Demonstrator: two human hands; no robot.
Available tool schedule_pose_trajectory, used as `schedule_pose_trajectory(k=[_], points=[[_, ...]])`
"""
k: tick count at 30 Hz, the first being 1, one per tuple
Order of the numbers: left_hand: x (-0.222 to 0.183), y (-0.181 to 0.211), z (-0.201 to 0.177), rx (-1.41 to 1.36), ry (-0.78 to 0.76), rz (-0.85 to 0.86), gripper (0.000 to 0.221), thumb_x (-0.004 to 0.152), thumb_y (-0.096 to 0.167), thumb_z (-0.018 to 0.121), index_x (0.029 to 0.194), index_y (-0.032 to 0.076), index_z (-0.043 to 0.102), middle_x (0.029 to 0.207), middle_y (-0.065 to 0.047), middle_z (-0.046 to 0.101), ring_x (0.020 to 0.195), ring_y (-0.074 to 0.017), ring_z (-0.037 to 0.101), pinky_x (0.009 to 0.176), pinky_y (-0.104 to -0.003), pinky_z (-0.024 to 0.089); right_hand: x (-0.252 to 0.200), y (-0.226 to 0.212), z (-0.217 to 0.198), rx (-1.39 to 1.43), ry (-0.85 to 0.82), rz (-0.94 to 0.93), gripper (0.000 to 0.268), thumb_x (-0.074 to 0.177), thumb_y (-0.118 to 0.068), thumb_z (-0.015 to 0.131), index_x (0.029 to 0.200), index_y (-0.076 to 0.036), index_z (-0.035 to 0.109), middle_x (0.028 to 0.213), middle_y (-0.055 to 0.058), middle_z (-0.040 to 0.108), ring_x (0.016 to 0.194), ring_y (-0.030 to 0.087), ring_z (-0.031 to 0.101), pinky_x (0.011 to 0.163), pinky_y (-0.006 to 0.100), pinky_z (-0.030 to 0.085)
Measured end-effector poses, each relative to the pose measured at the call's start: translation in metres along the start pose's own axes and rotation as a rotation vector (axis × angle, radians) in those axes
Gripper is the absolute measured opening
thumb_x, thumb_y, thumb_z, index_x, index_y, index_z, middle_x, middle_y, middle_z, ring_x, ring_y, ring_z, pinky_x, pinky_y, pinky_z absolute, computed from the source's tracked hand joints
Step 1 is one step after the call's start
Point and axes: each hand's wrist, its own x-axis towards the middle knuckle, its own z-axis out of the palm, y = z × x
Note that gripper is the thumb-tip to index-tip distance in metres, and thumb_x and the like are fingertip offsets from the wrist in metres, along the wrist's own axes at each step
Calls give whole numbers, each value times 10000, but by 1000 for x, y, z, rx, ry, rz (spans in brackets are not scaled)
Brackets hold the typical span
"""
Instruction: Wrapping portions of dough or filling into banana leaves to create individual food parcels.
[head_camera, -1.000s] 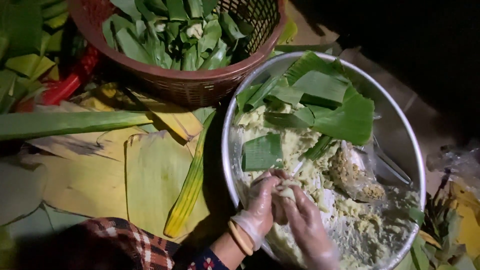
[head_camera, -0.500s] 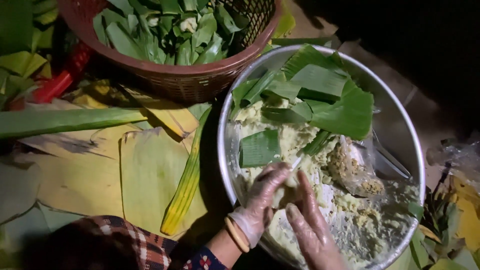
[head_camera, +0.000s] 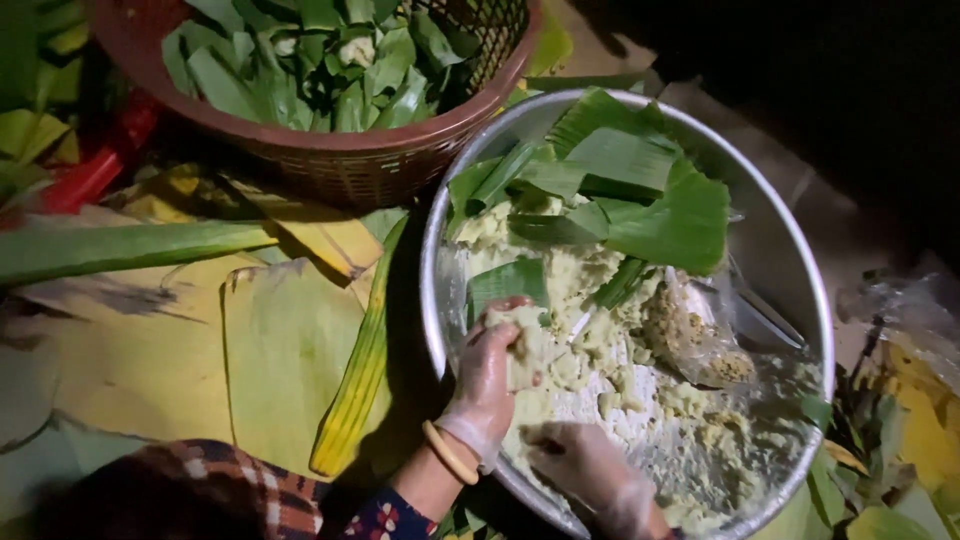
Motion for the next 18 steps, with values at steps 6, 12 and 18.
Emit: schedule_pose_trajectory(k=[6,12,18], points=[[-13,7,11,274,-75,-4,307,832,342,682,1057,134,702,1085,-25,647,1083,-213,560,773,-427,504,-59,-40,-61,-1,-300,226,266,912,-436,688,1148,-363,787,1100,-215,846,926,-55,803,840,107,671],[-11,3,2,-55,-426,-157,488,852,-90,475,1277,86,637,954,-112,672,551,-110,526,382,-209,438,-41,-72,-64,655,304,-191,818,767,-251,741,1494,-106,394,1549,141,454,1352,336,576,1047,562,605],[-15,-5,-3,195,-486,22,548,901,549,522,1320,221,650,1288,-22,689,1261,-218,602,1083,-499,439,-7,-107,-37,288,760,-445,287,835,-21,717,1112,-21,639,994,147,779,689,201,758,548,282,649]])
